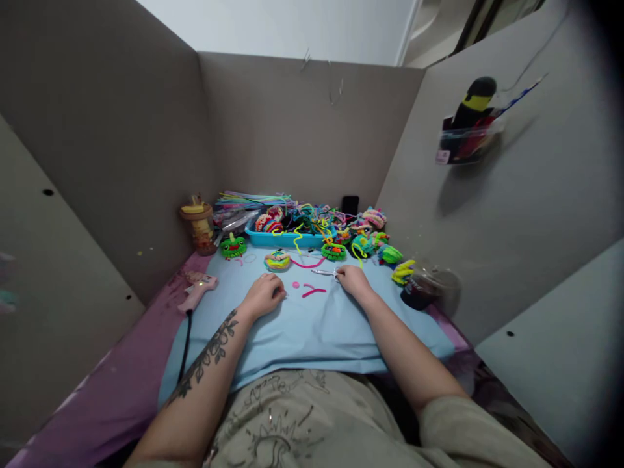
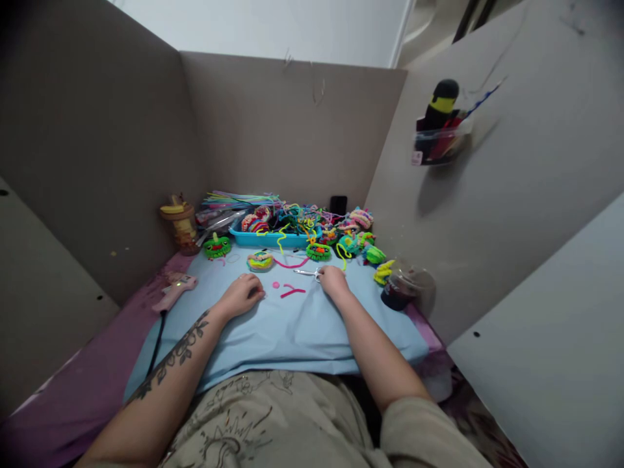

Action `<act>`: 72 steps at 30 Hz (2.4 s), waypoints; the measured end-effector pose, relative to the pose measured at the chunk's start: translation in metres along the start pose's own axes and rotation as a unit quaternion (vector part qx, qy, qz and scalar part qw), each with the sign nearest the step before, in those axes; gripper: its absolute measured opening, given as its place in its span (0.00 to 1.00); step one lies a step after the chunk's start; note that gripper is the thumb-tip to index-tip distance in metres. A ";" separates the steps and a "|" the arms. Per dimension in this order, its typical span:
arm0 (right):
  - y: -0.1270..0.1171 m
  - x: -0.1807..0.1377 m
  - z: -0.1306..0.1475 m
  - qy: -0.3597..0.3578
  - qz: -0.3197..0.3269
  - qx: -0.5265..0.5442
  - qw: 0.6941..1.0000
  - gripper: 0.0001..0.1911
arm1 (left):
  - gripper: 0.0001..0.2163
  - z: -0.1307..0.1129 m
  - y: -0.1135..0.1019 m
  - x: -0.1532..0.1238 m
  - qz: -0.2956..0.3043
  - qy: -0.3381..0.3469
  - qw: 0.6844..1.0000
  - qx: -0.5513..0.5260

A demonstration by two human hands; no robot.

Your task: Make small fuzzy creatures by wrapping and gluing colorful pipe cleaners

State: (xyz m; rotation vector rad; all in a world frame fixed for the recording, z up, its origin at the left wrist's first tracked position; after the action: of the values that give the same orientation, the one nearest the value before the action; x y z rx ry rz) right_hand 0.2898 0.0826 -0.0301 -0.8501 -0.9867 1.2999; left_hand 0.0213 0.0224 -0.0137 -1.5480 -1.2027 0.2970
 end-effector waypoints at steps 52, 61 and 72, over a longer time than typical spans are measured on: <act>0.028 -0.049 0.136 -0.238 -0.100 0.338 0.905 0.06 | 0.10 0.011 0.001 0.004 -0.097 -0.154 0.946 -0.266; 0.036 -0.042 0.133 -0.146 -0.026 0.470 0.870 0.05 | 0.15 0.015 0.004 0.004 -0.083 -0.172 0.941 -0.279; 0.026 -0.051 0.139 -0.230 -0.146 0.315 0.909 0.04 | 0.14 0.010 0.006 0.003 -0.077 -0.162 0.954 -0.240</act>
State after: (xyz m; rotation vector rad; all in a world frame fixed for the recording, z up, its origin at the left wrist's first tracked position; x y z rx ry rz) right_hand 0.1508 0.0295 -0.0091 0.1086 -0.9177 1.4574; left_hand 0.0187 0.0308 -0.0216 -1.8509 -1.7402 0.1629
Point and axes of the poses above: each hand's wrist, its own x-axis towards the middle knuckle, its own y-axis out of the palm, z = x × y, the point moved 5 cm from there along x, towards the middle knuckle, and after that the axes turned 2 degrees about x, right-handed, at the moved point
